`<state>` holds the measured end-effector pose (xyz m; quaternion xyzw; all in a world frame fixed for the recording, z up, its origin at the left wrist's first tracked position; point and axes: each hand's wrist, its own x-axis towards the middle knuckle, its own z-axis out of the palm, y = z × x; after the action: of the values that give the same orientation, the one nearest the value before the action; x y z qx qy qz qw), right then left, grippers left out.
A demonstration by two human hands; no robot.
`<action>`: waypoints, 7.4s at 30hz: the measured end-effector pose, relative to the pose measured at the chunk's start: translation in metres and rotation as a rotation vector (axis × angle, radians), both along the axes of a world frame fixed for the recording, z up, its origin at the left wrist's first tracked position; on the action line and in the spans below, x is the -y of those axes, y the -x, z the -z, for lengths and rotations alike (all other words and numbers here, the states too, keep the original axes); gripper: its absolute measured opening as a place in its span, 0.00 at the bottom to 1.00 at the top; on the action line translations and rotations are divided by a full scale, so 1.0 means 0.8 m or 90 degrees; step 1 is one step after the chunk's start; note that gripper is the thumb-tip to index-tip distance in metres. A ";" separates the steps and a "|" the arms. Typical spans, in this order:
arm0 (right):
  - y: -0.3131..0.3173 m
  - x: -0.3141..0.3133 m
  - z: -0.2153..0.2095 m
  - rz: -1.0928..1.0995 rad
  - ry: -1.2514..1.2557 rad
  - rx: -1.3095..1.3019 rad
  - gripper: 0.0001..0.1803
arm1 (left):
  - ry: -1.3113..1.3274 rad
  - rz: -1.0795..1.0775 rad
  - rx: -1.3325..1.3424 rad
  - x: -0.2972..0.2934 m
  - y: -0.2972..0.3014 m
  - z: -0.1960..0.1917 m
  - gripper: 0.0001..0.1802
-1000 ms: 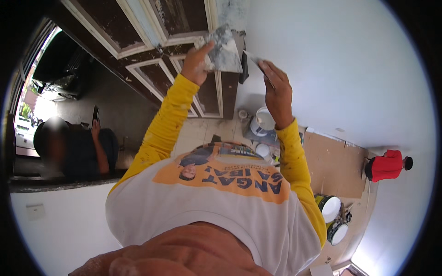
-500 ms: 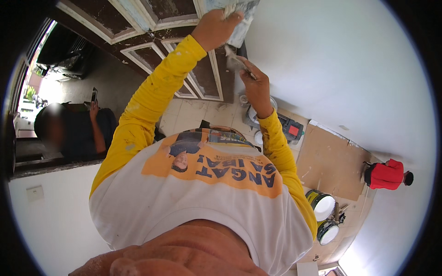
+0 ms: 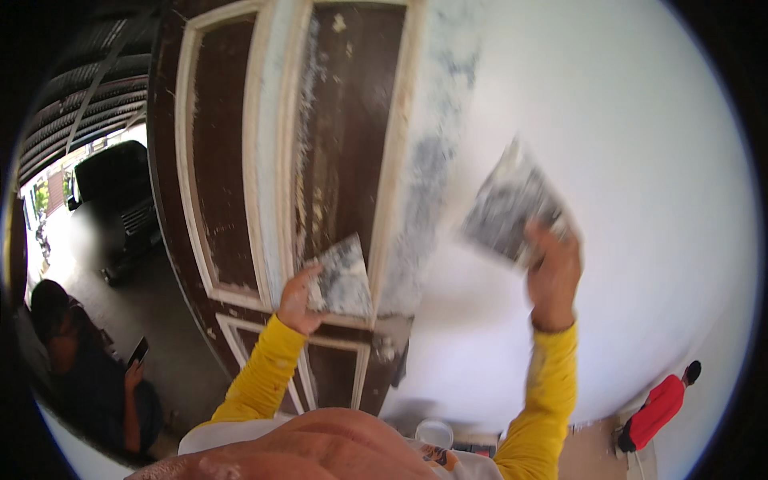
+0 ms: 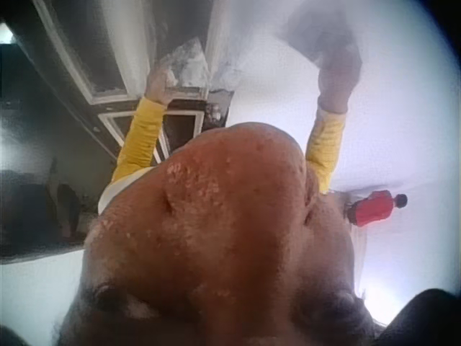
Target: The person applies plaster to a wooden door frame using a putty knife and a larger trowel. They repeatedly scoop plaster from a bucket and spread it onto the frame's edges and corners.
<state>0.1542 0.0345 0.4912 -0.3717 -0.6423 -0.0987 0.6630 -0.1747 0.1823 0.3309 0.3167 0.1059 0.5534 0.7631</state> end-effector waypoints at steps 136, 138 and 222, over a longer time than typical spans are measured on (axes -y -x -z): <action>0.162 -0.245 -0.546 0.775 -0.360 0.527 0.14 | -0.042 0.276 0.108 -0.147 0.084 0.019 0.18; 0.157 -0.259 -0.538 0.807 -0.392 0.596 0.16 | -0.046 0.277 0.109 -0.146 0.085 0.017 0.19; 0.152 -0.250 -0.483 0.716 -0.337 0.666 0.21 | -0.116 0.110 0.012 -0.134 0.088 0.015 0.18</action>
<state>0.0330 0.2343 0.8775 -0.3755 -0.5415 -0.7267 0.1944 -0.2447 0.2898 0.3189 0.3873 0.0202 0.4960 0.7770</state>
